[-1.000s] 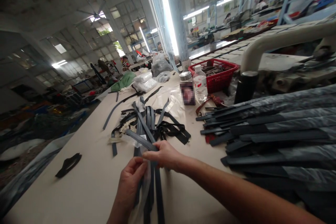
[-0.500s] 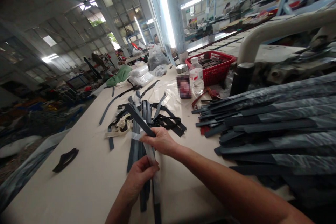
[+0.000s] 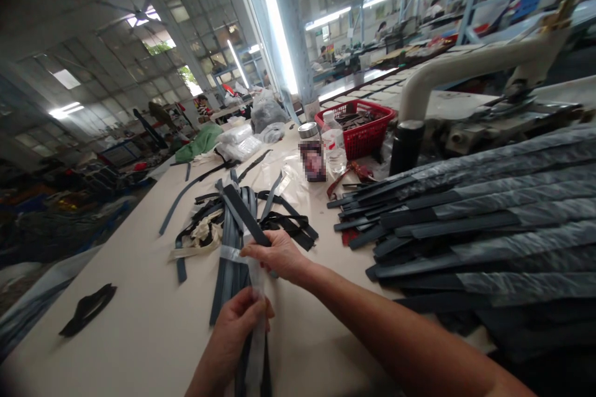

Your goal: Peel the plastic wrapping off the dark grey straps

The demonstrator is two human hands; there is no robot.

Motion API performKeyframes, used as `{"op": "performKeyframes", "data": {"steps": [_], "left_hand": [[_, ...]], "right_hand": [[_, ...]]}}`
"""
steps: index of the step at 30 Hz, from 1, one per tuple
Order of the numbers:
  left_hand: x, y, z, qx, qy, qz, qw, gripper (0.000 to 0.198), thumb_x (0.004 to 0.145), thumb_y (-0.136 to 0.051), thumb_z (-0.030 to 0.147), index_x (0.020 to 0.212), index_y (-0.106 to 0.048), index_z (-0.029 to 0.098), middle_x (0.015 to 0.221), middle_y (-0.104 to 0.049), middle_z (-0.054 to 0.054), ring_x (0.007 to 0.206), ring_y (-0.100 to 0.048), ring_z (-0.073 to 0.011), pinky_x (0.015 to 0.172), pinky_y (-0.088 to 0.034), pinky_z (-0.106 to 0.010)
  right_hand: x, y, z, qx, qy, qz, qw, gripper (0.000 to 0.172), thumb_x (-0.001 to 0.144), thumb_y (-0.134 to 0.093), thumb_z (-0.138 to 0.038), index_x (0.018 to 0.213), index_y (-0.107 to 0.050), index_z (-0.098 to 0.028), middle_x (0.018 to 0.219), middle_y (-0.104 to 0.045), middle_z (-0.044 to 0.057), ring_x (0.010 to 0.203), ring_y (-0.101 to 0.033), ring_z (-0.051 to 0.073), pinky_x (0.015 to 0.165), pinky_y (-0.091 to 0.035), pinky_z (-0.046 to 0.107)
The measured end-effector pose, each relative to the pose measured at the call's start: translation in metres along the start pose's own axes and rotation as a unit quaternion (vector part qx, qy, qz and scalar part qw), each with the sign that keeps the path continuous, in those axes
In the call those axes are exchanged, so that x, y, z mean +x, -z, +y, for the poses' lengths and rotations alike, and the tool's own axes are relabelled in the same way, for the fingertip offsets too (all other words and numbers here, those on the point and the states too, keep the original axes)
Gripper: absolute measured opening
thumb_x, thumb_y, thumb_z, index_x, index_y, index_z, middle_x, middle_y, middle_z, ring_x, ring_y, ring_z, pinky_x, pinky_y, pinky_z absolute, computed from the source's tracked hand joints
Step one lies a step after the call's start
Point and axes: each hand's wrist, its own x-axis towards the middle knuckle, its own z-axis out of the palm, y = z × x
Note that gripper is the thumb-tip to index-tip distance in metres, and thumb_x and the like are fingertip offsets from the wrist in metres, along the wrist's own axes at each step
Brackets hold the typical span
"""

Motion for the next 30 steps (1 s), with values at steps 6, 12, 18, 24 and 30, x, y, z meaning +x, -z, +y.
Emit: {"op": "performKeyframes", "data": {"steps": [6,12,18,24,30], "left_hand": [[-0.001,-0.005,-0.002,-0.028,0.015,0.042,0.999,0.051,0.078,-0.066,0.062,0.092,-0.073,0.013,0.062,-0.064,-0.003,0.049,-0.052,-0.0088,0.050,-0.037,-0.020],[0.004,-0.004,-0.009,-0.110,0.060,0.033,0.992,0.048,0.069,-0.080,0.054,0.092,-0.073,0.012,0.059,-0.062,-0.002,0.045,-0.050,-0.0065,0.046,-0.032,-0.017],[0.008,-0.004,-0.007,-0.138,0.073,0.009,0.988,0.038,0.064,-0.087,0.038,0.090,-0.074,0.014,0.062,-0.064,-0.001,0.051,-0.051,-0.0069,0.052,-0.038,-0.018],[0.003,-0.006,0.001,-0.065,0.088,-0.008,0.994,0.039,0.060,-0.087,0.036,0.091,-0.076,0.016,0.069,-0.071,-0.005,0.062,-0.059,-0.0124,0.062,-0.044,-0.022],[-0.005,-0.008,0.005,0.053,0.114,-0.078,0.989,0.026,0.065,-0.076,0.032,0.084,-0.078,0.014,0.069,-0.073,-0.010,0.056,-0.057,-0.0143,0.057,-0.041,-0.024]], "right_hand": [[0.003,0.005,0.002,0.015,-0.002,0.012,1.000,0.025,0.068,-0.073,-0.038,0.069,-0.071,-0.013,0.045,-0.046,-0.006,0.037,-0.037,0.006,0.037,-0.024,0.020],[0.003,0.008,0.004,0.024,0.000,0.016,1.000,0.025,0.068,-0.074,-0.038,0.070,-0.070,-0.013,0.046,-0.047,-0.005,0.039,-0.038,0.006,0.038,-0.025,0.019],[0.005,0.011,0.006,0.023,0.004,0.017,1.000,0.025,0.070,-0.074,-0.037,0.071,-0.070,-0.012,0.047,-0.048,-0.005,0.039,-0.038,0.006,0.038,-0.025,0.019],[0.005,0.011,0.004,0.029,0.013,0.018,0.999,0.023,0.071,-0.074,-0.035,0.070,-0.069,-0.013,0.052,-0.052,-0.004,0.041,-0.037,0.005,0.038,-0.025,0.019],[0.005,0.014,0.002,0.021,0.024,0.029,0.999,0.024,0.072,-0.072,-0.037,0.071,-0.070,-0.013,0.053,-0.053,-0.004,0.041,-0.038,0.005,0.038,-0.026,0.018]]}}
